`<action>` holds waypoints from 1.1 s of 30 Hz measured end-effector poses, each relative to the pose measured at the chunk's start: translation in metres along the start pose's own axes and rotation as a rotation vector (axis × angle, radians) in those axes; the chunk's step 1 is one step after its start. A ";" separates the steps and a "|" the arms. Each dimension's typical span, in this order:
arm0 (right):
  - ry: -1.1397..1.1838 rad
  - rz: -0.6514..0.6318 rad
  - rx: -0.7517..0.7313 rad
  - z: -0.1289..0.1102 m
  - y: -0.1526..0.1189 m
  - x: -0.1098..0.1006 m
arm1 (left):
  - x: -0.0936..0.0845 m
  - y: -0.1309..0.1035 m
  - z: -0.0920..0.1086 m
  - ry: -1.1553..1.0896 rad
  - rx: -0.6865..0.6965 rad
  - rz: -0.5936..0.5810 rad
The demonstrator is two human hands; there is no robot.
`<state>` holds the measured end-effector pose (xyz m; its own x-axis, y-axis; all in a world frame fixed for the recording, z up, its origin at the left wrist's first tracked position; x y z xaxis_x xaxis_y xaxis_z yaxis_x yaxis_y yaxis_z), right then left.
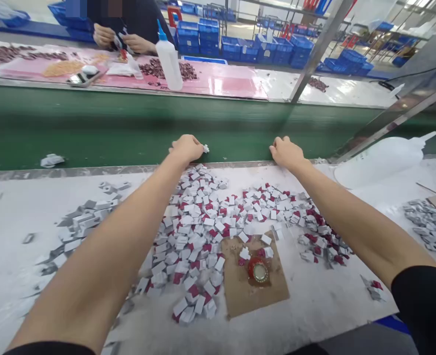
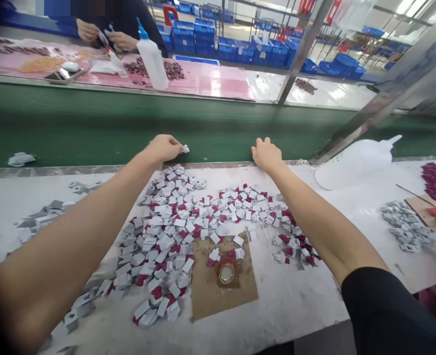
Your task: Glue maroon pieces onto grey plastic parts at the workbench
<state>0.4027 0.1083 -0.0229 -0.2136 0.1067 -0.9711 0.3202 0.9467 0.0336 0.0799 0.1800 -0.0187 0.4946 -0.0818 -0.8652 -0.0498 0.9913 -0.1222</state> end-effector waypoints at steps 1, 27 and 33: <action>-0.007 -0.013 -0.003 0.003 -0.002 0.005 | -0.001 -0.001 0.000 0.040 -0.011 0.013; 0.178 -0.113 -0.177 0.063 -0.247 -0.024 | 0.073 -0.237 0.090 0.378 1.134 -0.550; 0.433 0.020 -0.209 0.068 -0.268 -0.048 | 0.036 -0.248 0.065 -0.202 0.756 -0.643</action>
<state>0.3897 -0.1714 -0.0012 -0.5884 0.2000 -0.7834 0.1450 0.9793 0.1411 0.1665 -0.0621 0.0124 0.3749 -0.6739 -0.6366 0.8056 0.5767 -0.1360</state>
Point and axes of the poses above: each hand's wrist, its own y-axis towards the middle knuckle, its own x-axis out of the palm, z = x × y, the point moved 6 cm from there along y, towards the middle knuckle, and after that the axes turned 8 degrees about y, right-handed, at the moved point
